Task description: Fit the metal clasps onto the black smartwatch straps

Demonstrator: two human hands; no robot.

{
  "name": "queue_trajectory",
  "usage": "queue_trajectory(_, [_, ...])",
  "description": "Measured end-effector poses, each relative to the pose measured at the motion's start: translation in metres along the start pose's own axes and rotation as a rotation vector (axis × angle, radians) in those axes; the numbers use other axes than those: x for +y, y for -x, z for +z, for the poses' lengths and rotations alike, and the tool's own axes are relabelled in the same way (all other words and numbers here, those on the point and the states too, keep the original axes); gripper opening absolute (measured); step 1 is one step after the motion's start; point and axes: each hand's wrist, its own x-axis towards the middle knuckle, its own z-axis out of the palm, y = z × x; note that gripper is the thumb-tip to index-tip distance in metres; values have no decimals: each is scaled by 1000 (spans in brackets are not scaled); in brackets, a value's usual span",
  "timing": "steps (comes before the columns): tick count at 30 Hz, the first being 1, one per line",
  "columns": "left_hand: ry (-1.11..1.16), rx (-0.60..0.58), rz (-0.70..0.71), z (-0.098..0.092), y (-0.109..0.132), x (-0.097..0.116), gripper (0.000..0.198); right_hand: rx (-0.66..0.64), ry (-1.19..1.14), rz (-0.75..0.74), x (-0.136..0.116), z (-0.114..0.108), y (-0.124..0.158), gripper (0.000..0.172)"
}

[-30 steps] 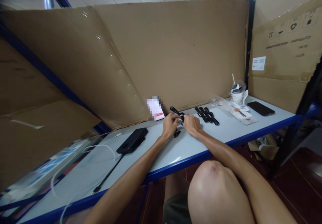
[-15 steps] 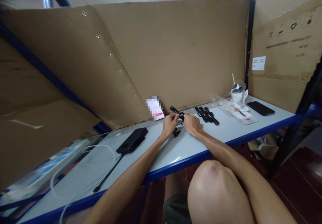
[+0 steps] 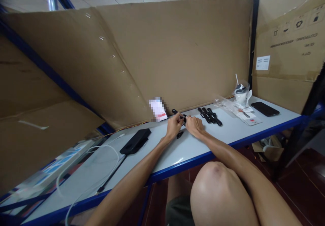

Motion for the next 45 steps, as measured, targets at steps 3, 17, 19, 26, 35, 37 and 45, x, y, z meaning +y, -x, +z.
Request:
queue_trajectory(3, [37,41,-6,0,-1,-1,18,-1,-16,43,0,-1,-1,49])
queue_trajectory(17, [-148,-52,4,-3,3,2,25,11,-9,16,0,0,-1,47])
queue_trajectory(19, [-173,-67,34,-4,4,5,24,0,-7,12,0,-1,-1,46])
queue_trajectory(26, [-199,-62,-124,-3,2,8,20,-2,2,7,-1,-2,1,48])
queue_trajectory(35, [-36,-42,-44,0,3,3,17,-25,1,26,-1,-5,1,50])
queue_trajectory(37, [-36,-23,-24,-2,3,4,20,-19,3,9,-2,-4,1,50])
queue_trajectory(45, [-69,-91,13,-3,1,3,28,10,-16,11,1,0,-1,48])
